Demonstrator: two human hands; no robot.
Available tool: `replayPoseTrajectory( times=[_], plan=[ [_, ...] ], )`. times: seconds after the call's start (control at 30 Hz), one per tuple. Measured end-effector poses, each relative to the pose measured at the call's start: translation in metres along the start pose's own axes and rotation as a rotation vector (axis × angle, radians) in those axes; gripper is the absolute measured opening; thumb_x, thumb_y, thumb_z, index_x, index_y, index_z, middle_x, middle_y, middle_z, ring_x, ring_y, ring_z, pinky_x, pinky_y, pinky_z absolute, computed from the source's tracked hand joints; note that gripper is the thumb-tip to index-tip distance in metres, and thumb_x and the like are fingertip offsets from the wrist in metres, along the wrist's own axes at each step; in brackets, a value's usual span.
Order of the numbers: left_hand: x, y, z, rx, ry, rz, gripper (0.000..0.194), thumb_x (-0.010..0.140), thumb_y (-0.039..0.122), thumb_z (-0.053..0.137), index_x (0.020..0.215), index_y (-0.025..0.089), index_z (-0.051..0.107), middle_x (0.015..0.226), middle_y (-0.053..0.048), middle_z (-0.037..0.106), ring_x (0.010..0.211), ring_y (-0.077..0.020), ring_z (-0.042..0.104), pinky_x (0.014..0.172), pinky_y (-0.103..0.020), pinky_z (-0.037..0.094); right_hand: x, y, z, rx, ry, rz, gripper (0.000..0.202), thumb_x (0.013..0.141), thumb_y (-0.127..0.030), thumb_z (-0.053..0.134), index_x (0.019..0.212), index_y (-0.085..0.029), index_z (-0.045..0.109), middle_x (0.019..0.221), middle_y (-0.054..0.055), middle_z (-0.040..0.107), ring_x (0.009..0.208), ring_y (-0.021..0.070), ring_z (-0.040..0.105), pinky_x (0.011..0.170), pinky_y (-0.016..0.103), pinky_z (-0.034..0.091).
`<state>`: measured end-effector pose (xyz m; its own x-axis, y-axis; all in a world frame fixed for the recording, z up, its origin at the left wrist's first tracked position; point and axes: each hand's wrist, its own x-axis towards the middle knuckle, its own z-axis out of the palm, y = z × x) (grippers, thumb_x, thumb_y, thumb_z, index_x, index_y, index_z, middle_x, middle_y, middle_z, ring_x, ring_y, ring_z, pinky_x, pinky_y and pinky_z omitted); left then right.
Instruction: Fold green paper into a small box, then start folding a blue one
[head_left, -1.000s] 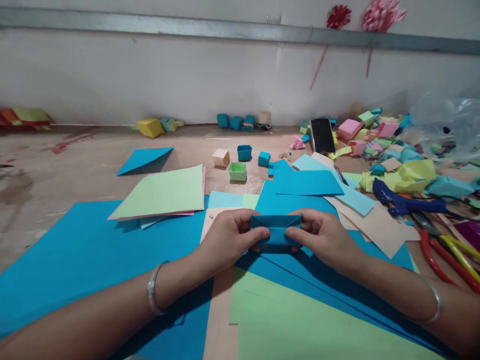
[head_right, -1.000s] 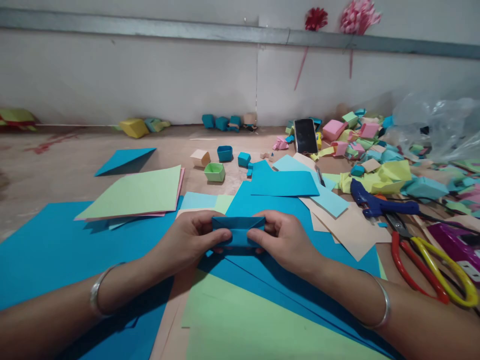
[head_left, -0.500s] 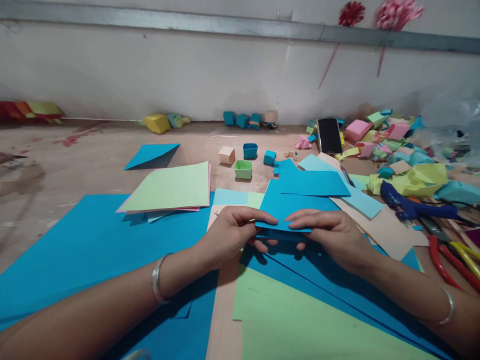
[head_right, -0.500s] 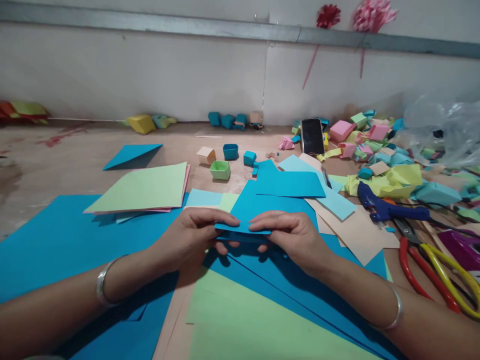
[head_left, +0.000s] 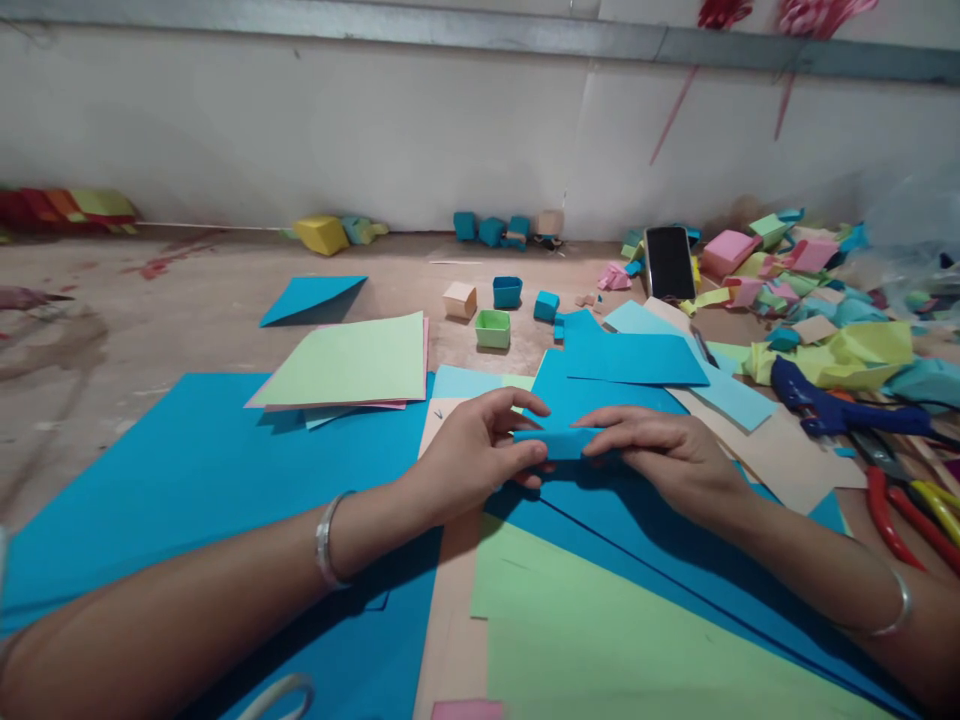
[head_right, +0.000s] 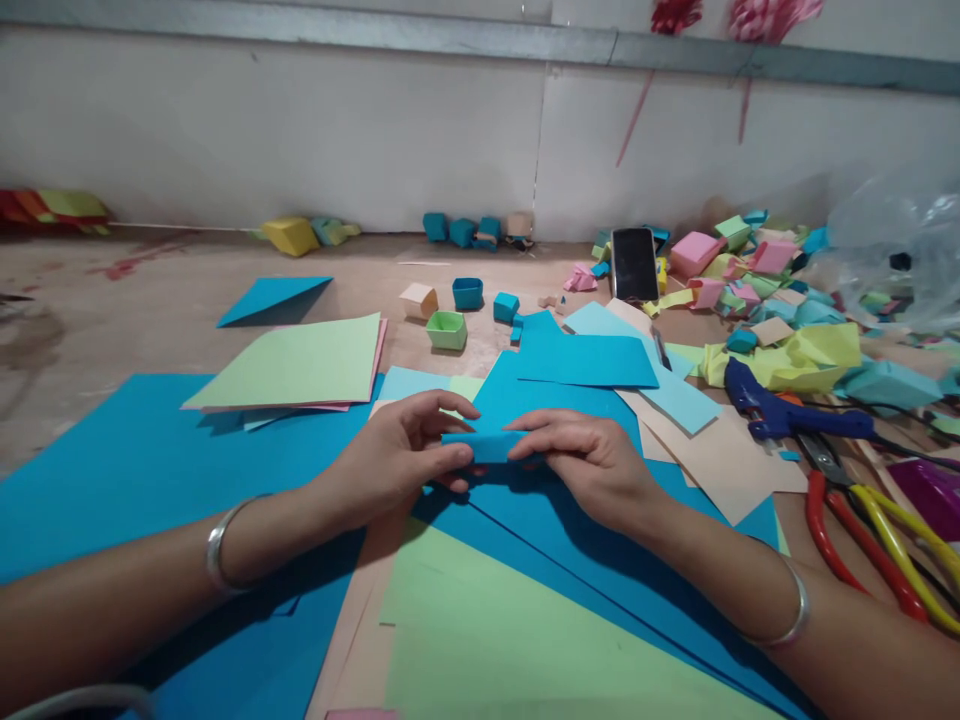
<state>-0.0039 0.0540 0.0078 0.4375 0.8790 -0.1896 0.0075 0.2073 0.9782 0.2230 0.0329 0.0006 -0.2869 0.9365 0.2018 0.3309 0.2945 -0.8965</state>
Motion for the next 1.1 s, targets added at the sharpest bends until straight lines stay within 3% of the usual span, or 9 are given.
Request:
replayPoseTrajectory(
  times=[0.07,0.2,0.37,0.5,0.6,0.77,0.93,1.1],
  plan=[
    [0.0,-0.001,0.0,0.071,0.033,0.045,0.039,0.073,0.02,0.071,0.109,0.018,0.054,0.084,-0.002,0.067,0.063,-0.0155,0.069,0.058,-0.029,0.06,-0.002,-0.002,-0.001,-0.025,-0.035,0.0,0.027,0.083,-0.016,0.051,0.09,-0.024,0.076,0.107,0.003,0.073,0.103,0.0198,0.066,0.087,0.031,0.055],
    [-0.003,-0.001,-0.001,0.235,0.069,0.184,0.039,0.075,0.019,0.069,0.113,0.019,0.057,0.087,-0.003,0.069,0.063,-0.0147,0.069,0.062,-0.029,0.059,-0.006,-0.006,0.004,-0.199,-0.024,-0.083,0.032,0.088,-0.025,0.055,0.118,-0.021,0.064,0.11,0.006,0.072,0.098,0.0196,0.068,0.082,0.03,0.055],
    [-0.011,0.003,0.003,0.23,0.134,0.389,0.041,0.07,0.018,0.075,0.109,0.016,0.063,0.09,-0.006,0.07,0.088,-0.0194,0.069,0.071,-0.026,0.057,-0.008,-0.006,0.011,-0.458,0.023,-0.282,0.019,0.089,-0.025,0.057,0.102,-0.018,0.069,0.094,0.006,0.074,0.084,0.0168,0.068,0.076,0.026,0.052],
    [-0.014,0.019,0.014,0.215,0.118,0.426,0.026,0.069,0.019,0.075,0.095,0.015,0.069,0.084,-0.004,0.071,0.075,-0.0152,0.066,0.066,-0.025,0.056,-0.008,-0.008,0.013,-0.378,0.048,-0.22,0.013,0.087,-0.026,0.058,0.094,-0.019,0.067,0.083,0.003,0.072,0.074,0.0155,0.066,0.067,0.024,0.05],
    [-0.014,0.036,0.027,0.342,0.088,0.464,0.011,0.073,0.016,0.072,0.083,0.016,0.072,0.079,-0.003,0.071,0.071,-0.0132,0.064,0.063,-0.023,0.053,-0.007,-0.007,0.015,-0.277,0.069,-0.227,0.011,0.087,-0.025,0.057,0.087,-0.02,0.067,0.077,0.001,0.069,0.068,0.0145,0.064,0.061,0.023,0.049],
    [-0.015,0.047,0.04,0.553,0.047,0.612,0.018,0.074,0.014,0.072,0.091,0.02,0.074,0.082,-0.003,0.071,0.072,-0.012,0.063,0.062,-0.022,0.05,-0.008,0.0,0.018,-0.116,0.141,-0.252,0.015,0.086,-0.023,0.058,0.095,-0.021,0.07,0.09,0.003,0.074,0.08,0.0177,0.07,0.071,0.027,0.053],
    [-0.02,0.04,0.037,0.564,0.006,0.553,0.015,0.079,0.021,0.07,0.093,0.024,0.075,0.084,-0.004,0.072,0.075,-0.0136,0.063,0.068,-0.026,0.051,-0.011,0.004,0.016,-0.122,0.053,-0.283,0.02,0.086,-0.021,0.057,0.099,-0.023,0.071,0.092,0.004,0.075,0.083,0.0189,0.07,0.073,0.029,0.054],
    [-0.03,0.038,0.041,0.472,0.089,0.424,0.011,0.076,0.021,0.07,0.085,0.024,0.077,0.079,-0.003,0.072,0.071,-0.0139,0.063,0.065,-0.026,0.05,-0.015,0.002,0.015,-0.131,-0.008,-0.331,0.021,0.085,-0.022,0.055,0.099,-0.022,0.071,0.09,0.005,0.075,0.08,0.0182,0.07,0.072,0.029,0.054]
  ],
)
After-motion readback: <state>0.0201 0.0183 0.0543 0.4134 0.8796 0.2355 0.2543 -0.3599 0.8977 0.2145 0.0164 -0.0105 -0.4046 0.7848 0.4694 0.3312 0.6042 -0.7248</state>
